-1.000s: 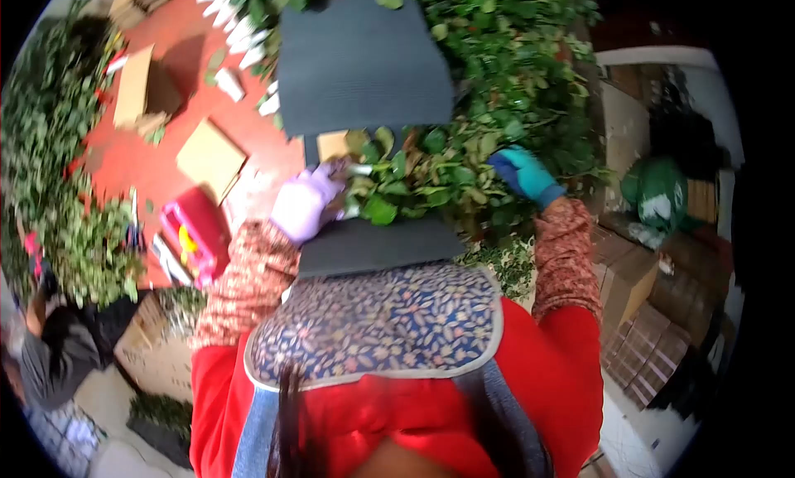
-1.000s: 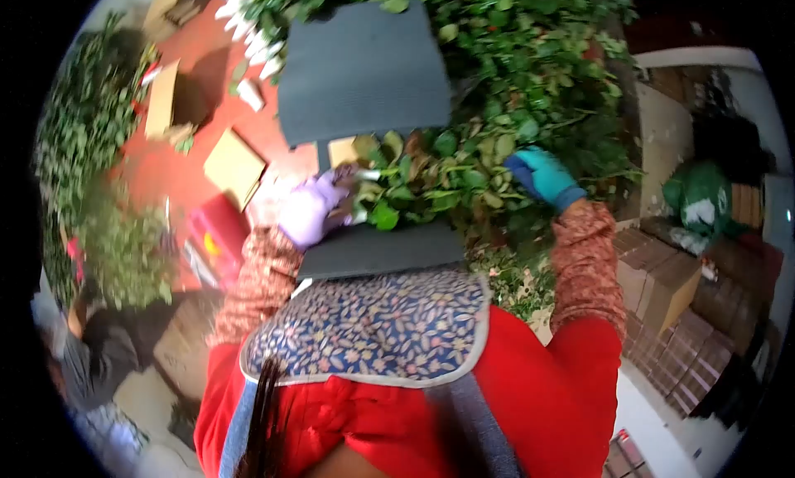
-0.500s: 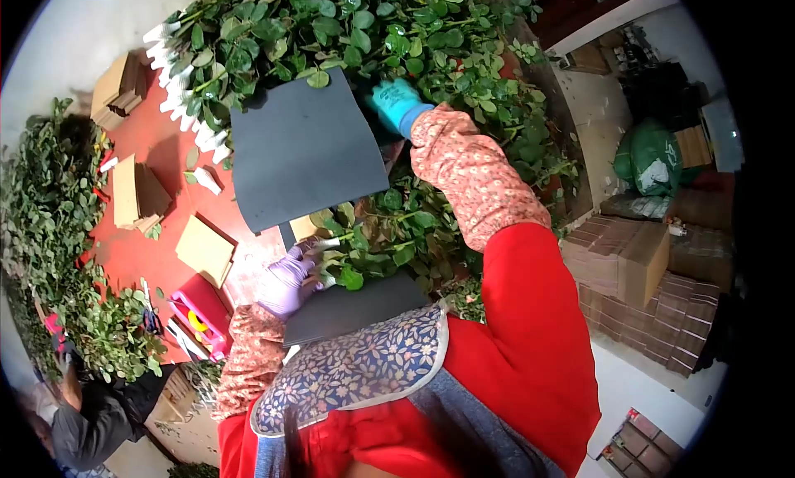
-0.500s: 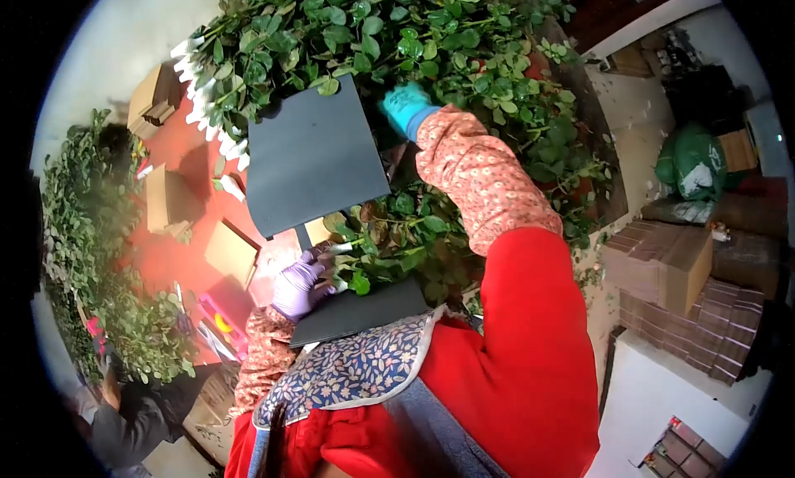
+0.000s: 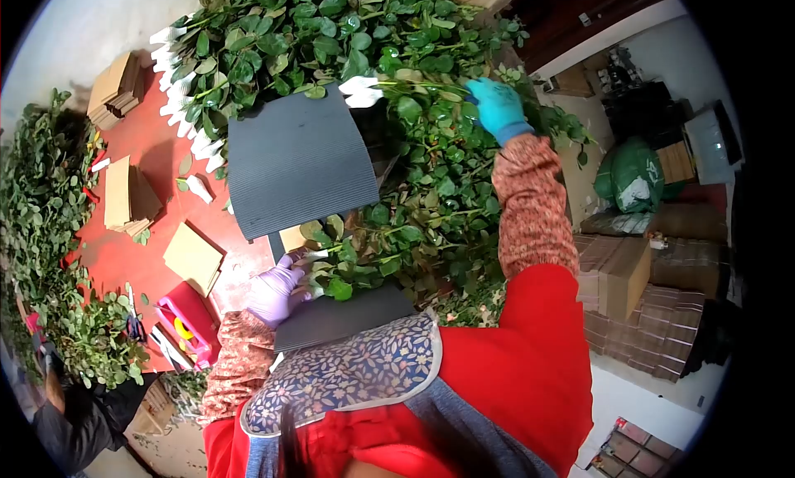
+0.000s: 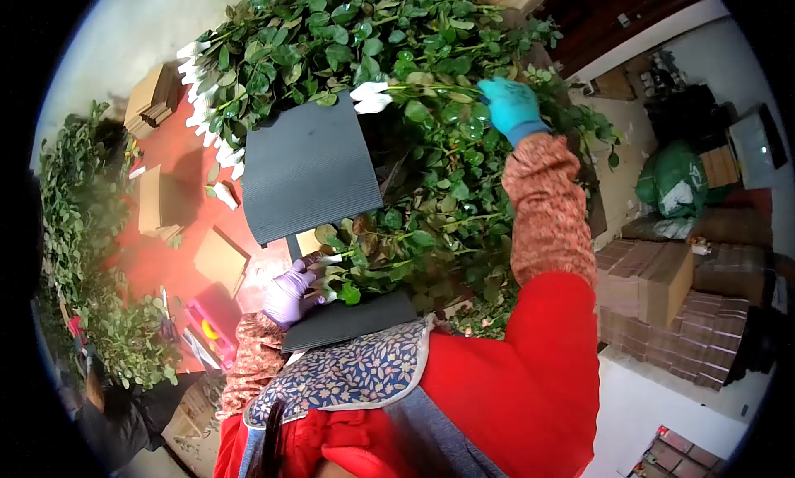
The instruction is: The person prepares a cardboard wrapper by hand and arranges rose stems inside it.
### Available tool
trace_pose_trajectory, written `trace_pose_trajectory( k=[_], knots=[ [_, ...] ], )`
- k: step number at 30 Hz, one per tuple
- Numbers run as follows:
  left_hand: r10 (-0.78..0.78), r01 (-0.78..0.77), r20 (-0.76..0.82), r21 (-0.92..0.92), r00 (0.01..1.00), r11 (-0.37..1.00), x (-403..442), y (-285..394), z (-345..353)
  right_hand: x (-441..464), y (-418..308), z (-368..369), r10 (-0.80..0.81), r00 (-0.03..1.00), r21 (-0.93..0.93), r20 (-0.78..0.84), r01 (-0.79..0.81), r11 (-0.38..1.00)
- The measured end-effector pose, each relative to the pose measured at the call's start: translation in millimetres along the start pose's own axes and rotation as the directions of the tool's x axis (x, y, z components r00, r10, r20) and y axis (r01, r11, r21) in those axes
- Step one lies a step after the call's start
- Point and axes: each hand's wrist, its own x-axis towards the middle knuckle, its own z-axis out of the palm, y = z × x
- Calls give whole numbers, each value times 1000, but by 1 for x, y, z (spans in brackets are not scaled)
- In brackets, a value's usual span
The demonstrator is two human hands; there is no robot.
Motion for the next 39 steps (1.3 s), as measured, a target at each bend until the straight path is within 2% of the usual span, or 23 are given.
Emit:
trace_pose_trajectory(
  k=[1,3,5,7,9,10,11,12,13,14,15,16,17,19,22,23,25,26,29,33,35,37,39],
  knots=[
    [8,-9,-11,-8,1000,1000,0,-2,1,-11,6,-10,28,995,26,-92,-26,999],
    [5,-5,-4,31,1000,999,-1,-3,2,-28,18,-38,118,991,78,-59,-113,991],
    [-18,18,5,0,1000,1000,0,-7,4,-46,29,-51,121,967,251,-226,-62,966],
    [62,-58,-32,97,998,994,-1,-12,8,-57,35,-61,38,934,289,-354,71,955],
    [119,-117,-95,23,988,993,-1,-19,13,-61,-4,-104,18,946,485,-324,150,861],
    [67,-57,-66,140,996,988,0,-9,5,-63,-29,-117,-25,942,541,-333,213,813],
    [74,-61,-82,153,994,986,1,-13,8,-66,-57,-127,-67,941,604,-332,267,751],
    [83,-73,-99,101,992,992,0,-9,4,-68,-90,-141,-159,944,591,-289,306,747],
    [61,-48,-87,141,994,989,-1,-9,4,-74,-120,-139,-197,946,619,-259,319,718],
    [91,-82,-60,137,994,987,-3,-8,1,-81,-143,-142,-325,919,510,-224,395,764],
    [85,-73,-126,99,988,992,-2,-3,1,-84,-164,-143,-442,877,384,-188,480,789],
    [-120,103,-46,-277,992,955,-3,-5,5,-88,-184,-135,-503,846,358,-178,532,768],
    [-140,126,-42,-229,989,965,-1,-12,11,-93,-196,-118,-558,813,328,-166,579,746],
    [-178,172,-33,-133,984,976,3,-27,23,-100,-204,-74,-599,801,237,-10,584,777],
    [31,-29,-145,14,989,999,-1,-26,26,-106,-184,9,-557,797,69,236,558,827],
    [28,-26,-146,12,989,1000,-1,-25,24,-108,-179,21,-560,794,70,236,561,825],
    [-16,16,0,-25,1000,1000,1,-24,20,-110,-175,34,-475,808,28,349,498,867],
    [-20,20,8,-23,1000,1000,0,-19,15,-108,-177,30,-466,796,41,387,490,871],
    [-65,65,2,-33,998,997,-1,-5,4,-110,-181,24,-524,781,140,338,509,849],
    [-65,64,18,64,998,996,0,-1,-1,-106,-178,20,-544,792,167,278,518,839],
    [57,-51,-44,141,997,989,1,-1,-3,-105,-178,18,-535,786,149,310,515,844],
    [99,-87,-63,169,993,982,2,-4,0,-103,-179,16,-524,773,88,357,531,843],
    [203,-167,-133,244,970,955,3,-2,-3,-98,-180,9,-523,770,98,365,527,844]
  ],
)
